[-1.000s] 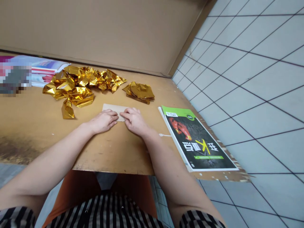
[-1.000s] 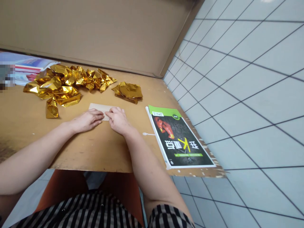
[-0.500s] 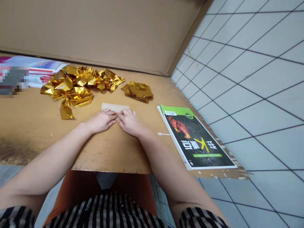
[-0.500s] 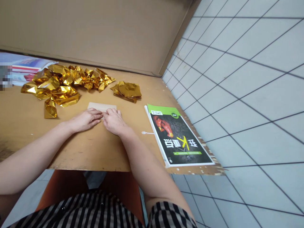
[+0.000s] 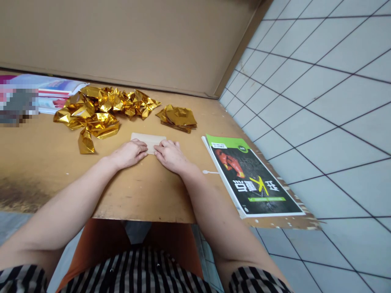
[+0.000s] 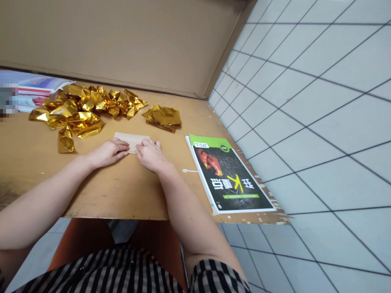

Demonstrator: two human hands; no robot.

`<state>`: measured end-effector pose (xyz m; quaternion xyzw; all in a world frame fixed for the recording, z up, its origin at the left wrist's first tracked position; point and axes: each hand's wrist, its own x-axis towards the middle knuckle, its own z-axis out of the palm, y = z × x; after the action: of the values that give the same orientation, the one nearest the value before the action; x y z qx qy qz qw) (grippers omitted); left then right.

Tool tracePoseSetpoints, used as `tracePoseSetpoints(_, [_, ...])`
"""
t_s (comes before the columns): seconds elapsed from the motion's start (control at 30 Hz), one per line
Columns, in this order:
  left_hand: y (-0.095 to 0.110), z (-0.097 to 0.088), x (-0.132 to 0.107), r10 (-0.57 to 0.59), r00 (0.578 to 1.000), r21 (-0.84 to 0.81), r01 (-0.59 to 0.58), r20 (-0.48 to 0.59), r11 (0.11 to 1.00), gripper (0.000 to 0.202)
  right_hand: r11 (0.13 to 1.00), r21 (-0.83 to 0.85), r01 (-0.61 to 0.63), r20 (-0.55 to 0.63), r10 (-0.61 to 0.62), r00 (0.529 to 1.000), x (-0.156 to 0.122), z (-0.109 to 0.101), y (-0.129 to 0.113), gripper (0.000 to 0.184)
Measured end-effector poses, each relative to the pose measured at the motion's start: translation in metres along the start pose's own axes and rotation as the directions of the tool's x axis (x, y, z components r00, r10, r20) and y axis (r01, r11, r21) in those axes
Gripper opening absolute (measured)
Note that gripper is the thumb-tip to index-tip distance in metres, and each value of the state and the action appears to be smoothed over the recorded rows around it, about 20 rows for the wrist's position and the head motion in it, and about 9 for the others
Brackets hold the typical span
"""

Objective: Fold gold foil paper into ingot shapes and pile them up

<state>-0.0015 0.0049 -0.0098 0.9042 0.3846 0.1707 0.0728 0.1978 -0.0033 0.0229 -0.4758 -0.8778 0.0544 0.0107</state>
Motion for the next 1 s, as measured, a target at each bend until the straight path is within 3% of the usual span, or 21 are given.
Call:
tracePoseSetpoints(0.57, [-0.011,-0.009,-0.004,-0.079,0.997,-0.031,0.079,-0.012,0.996,0.029,0.998,0.003,-0.070,0.001,0.070,0.998,-0.004,-0.005,0.025,0.036])
tracePoseSetpoints(1.0, [-0.019,-0.008,-0.004,-0.104,0.993,-0.060,0.100,-0.052,0.993,0.024,0.996,-0.025,-0.087,0.034,0.087,0.996,-0.006,-0.013,0.021,0.035])
